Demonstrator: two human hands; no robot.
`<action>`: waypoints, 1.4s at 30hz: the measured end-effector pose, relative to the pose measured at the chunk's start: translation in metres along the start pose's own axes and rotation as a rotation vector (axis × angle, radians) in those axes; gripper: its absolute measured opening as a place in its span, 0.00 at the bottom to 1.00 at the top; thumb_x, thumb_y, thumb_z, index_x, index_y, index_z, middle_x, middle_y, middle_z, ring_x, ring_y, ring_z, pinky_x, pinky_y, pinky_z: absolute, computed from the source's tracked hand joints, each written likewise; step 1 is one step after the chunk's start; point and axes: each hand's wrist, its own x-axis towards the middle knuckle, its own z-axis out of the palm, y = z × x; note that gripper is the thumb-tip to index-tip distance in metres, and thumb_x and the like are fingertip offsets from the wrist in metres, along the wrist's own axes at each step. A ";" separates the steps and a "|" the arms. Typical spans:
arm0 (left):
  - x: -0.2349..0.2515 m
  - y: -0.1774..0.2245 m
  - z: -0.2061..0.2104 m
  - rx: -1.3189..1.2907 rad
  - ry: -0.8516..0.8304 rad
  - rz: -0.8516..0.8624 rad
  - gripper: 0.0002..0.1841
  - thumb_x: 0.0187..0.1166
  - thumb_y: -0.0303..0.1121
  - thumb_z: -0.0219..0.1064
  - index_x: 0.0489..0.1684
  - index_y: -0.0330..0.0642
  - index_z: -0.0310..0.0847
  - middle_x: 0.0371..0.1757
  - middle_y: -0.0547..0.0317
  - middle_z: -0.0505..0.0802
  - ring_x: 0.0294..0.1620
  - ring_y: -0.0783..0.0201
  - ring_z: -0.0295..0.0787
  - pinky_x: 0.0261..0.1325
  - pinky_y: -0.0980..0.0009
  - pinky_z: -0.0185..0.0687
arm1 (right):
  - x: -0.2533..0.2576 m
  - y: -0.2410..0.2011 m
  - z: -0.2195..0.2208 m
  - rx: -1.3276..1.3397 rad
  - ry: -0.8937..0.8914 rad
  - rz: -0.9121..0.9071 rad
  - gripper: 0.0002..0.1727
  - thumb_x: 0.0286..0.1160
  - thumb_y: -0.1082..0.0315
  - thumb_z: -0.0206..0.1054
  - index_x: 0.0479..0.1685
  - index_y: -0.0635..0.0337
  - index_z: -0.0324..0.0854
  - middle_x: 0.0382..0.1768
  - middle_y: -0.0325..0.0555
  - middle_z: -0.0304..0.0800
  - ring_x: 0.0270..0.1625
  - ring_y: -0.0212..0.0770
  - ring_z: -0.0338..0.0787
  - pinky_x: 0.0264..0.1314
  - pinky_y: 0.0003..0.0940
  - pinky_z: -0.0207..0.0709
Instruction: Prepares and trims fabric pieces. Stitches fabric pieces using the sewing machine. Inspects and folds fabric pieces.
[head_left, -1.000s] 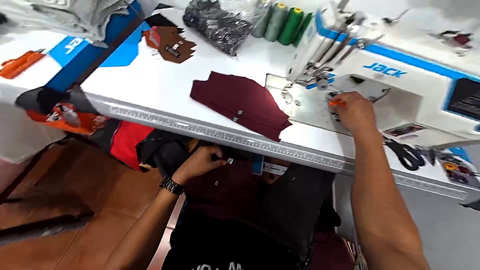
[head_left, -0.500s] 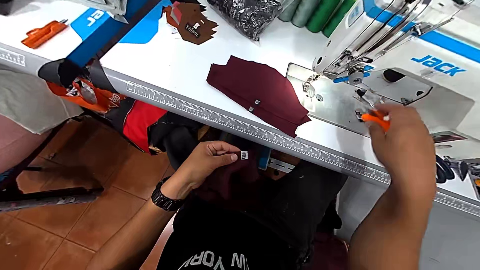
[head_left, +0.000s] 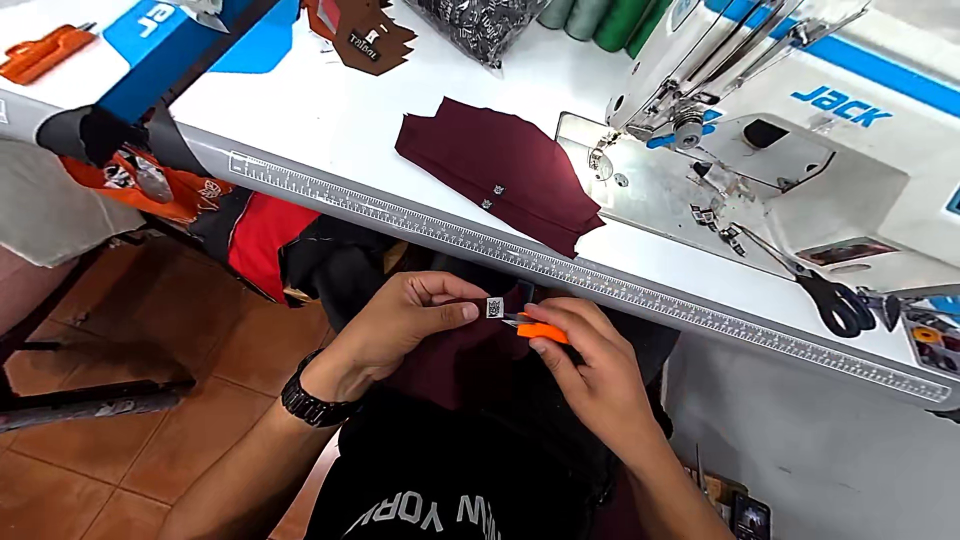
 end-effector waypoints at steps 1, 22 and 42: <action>0.000 0.000 0.000 -0.005 -0.005 -0.002 0.09 0.78 0.21 0.68 0.50 0.37 0.92 0.31 0.56 0.94 0.27 0.74 0.87 0.30 0.80 0.84 | 0.001 0.000 0.000 -0.005 0.002 -0.009 0.17 0.84 0.57 0.66 0.65 0.50 0.88 0.59 0.36 0.89 0.62 0.34 0.87 0.65 0.34 0.83; 0.012 0.011 0.005 -0.012 -0.048 -0.018 0.10 0.76 0.19 0.70 0.50 0.35 0.92 0.37 0.51 0.96 0.34 0.70 0.92 0.38 0.78 0.88 | 0.018 -0.002 -0.008 -0.149 -0.017 -0.225 0.14 0.85 0.60 0.65 0.61 0.53 0.88 0.59 0.40 0.90 0.62 0.41 0.87 0.62 0.41 0.80; 0.011 0.009 0.011 0.098 -0.037 0.034 0.10 0.75 0.19 0.71 0.50 0.35 0.93 0.36 0.52 0.96 0.31 0.69 0.91 0.34 0.78 0.87 | 0.008 -0.003 -0.006 -0.039 -0.051 -0.066 0.16 0.85 0.56 0.65 0.63 0.50 0.88 0.59 0.35 0.89 0.63 0.35 0.85 0.65 0.38 0.80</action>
